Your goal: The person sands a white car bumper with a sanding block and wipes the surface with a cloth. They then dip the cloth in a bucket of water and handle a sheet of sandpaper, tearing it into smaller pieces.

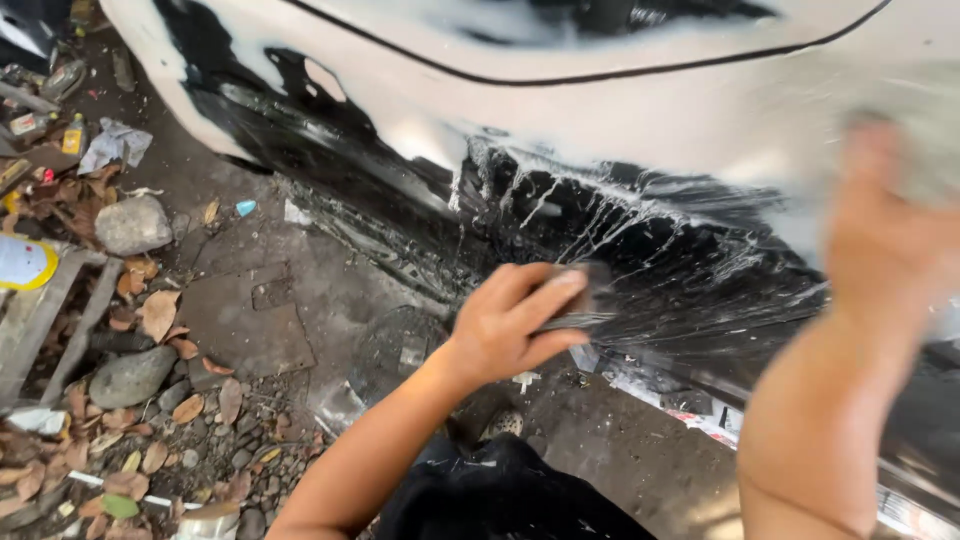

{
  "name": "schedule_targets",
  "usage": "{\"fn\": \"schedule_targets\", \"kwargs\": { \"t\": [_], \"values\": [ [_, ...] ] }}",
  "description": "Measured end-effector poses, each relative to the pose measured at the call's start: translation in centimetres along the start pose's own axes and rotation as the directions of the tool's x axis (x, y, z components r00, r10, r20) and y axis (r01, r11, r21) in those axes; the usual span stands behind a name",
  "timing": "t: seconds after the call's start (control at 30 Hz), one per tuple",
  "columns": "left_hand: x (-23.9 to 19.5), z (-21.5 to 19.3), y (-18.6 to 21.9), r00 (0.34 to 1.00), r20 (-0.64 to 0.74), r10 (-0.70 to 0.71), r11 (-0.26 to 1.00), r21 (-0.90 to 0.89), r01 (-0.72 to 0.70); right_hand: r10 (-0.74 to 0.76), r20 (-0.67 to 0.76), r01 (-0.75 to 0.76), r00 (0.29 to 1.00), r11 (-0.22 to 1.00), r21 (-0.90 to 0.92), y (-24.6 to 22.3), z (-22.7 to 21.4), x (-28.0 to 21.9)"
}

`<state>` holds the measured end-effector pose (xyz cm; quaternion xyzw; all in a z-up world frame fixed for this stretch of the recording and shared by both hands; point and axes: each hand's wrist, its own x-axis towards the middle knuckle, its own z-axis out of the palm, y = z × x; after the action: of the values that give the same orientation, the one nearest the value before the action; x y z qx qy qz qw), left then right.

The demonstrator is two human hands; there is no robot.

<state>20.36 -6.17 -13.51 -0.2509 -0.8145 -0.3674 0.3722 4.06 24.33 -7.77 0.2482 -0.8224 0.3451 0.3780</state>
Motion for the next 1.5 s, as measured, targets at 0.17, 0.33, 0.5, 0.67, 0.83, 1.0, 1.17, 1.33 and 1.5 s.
{"fn": "schedule_targets", "kwargs": {
  "t": [0.17, 0.33, 0.5, 0.67, 0.83, 1.0, 1.17, 1.33, 1.5],
  "values": [
    [-0.3, -2.6, -2.0, 0.846, -0.176, -0.503, 0.836, -0.348, 0.425, -0.279, 0.241, 0.351, 0.93, 0.871, -0.345, -8.8, 12.3, 3.6],
    [-4.9, -4.6, -6.5, 0.567, 0.065, -0.821, 0.173, -0.918, 0.356, -0.265, 0.565, 0.413, 0.782, 0.898, -0.151, -18.0, 18.8, 3.7],
    [-6.5, -6.6, -10.0, 0.724, 0.162, -0.67, -0.103, -0.987, 0.126, -0.395, 0.541, 0.449, 0.743, 0.893, 0.035, -19.4, 22.5, -1.0],
    [-8.0, -7.8, -15.6, 0.768, 0.398, -0.502, -0.21, -0.918, 0.338, -0.307, 0.538, 0.155, 0.785, 0.938, 0.309, -21.3, 21.3, -3.4],
    [-5.9, -8.5, -17.3, 0.708, 0.512, -0.487, -0.297, -0.859, 0.417, 0.112, 0.497, -0.265, 0.86, 0.932, 0.249, -24.3, 16.2, -7.5],
    [-3.4, -7.0, -13.9, 0.706, 0.488, -0.514, -0.099, -0.851, 0.516, 0.542, 0.156, -0.562, 0.826, 0.77, 0.302, -31.6, 15.9, -11.3],
    [-3.8, -6.0, -10.2, 0.91, 0.279, -0.307, 0.324, -0.868, 0.376, 0.501, 0.057, -0.504, 0.864, 0.856, 0.118, -32.8, 16.9, -11.9],
    [-3.2, -5.8, -10.7, 0.857, 0.49, -0.157, 0.034, -0.865, 0.501, 0.662, -0.026, -0.656, 0.749, 0.736, -0.167, -28.3, 14.7, -11.3],
    [2.7, -8.3, -13.1, 0.969, 0.234, -0.077, 0.374, -0.894, 0.245, 0.82, -0.041, -0.811, 0.57, 0.554, -0.188, -24.4, 9.0, -4.1]
  ]
}}
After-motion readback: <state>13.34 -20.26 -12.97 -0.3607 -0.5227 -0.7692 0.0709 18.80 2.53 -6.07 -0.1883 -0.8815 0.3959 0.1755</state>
